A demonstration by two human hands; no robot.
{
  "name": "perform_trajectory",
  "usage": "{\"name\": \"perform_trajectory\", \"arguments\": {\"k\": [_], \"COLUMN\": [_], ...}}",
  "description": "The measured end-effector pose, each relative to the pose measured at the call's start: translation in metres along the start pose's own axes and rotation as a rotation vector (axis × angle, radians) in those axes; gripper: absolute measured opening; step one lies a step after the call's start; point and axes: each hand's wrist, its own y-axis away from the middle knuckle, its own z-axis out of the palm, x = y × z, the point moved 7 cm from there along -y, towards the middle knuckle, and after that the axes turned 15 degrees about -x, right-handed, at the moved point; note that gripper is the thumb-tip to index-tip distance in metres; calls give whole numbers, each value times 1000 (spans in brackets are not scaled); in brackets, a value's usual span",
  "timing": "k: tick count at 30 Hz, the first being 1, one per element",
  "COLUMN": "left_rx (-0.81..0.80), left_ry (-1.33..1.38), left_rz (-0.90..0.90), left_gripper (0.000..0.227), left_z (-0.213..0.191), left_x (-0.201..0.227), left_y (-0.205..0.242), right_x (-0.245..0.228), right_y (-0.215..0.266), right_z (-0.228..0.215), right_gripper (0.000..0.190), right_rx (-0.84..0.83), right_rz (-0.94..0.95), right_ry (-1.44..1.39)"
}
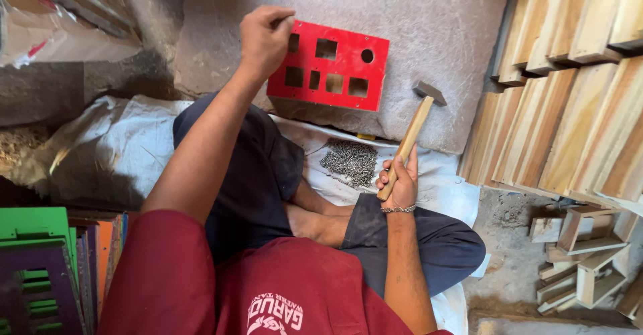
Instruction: The person sits on the floor and uses a hammer to drive nails into colorful plastic templates placed on a wooden block. They repeatedly pick up nails, position them in the template holes, and hammer them in, then remove the template to reveal a small wooden frame.
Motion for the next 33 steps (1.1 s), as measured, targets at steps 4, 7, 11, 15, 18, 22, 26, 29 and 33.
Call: {"name": "perform_trajectory", "arguments": {"k": [4,7,11,15,18,22,26,29,33], "left_rx": [-10,-6,35,17,12,8,18,23,24], "left_ry": [-178,-203,-281,-333,-353,-310,-302,-292,-289], "left_rz": [118,175,219,180,184,194,185,209,218], "left_gripper": [12,16,11,7,7,6,6,5,15], "left_z": [13,14,17,20,21,21,17,19,18], "left_x": [2,4,9,11,16,20,19,17,13], "left_y": [-1,-1,2,1,2,4,2,6,2], "right_x": [-4,-8,-13,-16,-18,-26,-35,-36,-50], "right_y": [4,4,7,4,0,5,19,28,16], "right_z": [4,10,16,16,17,22,57,98,156], "right_gripper": [68,66,65,63,65,71,69,65,58], "right_rx": [6,-1,-15,2,-14,55,78,-44,-150], "right_rz": [9,19,40,71,64,-38,-137,-193,-278], "right_ry": [-7,-26,-96,-146,-154,211,730,840,1151]}}
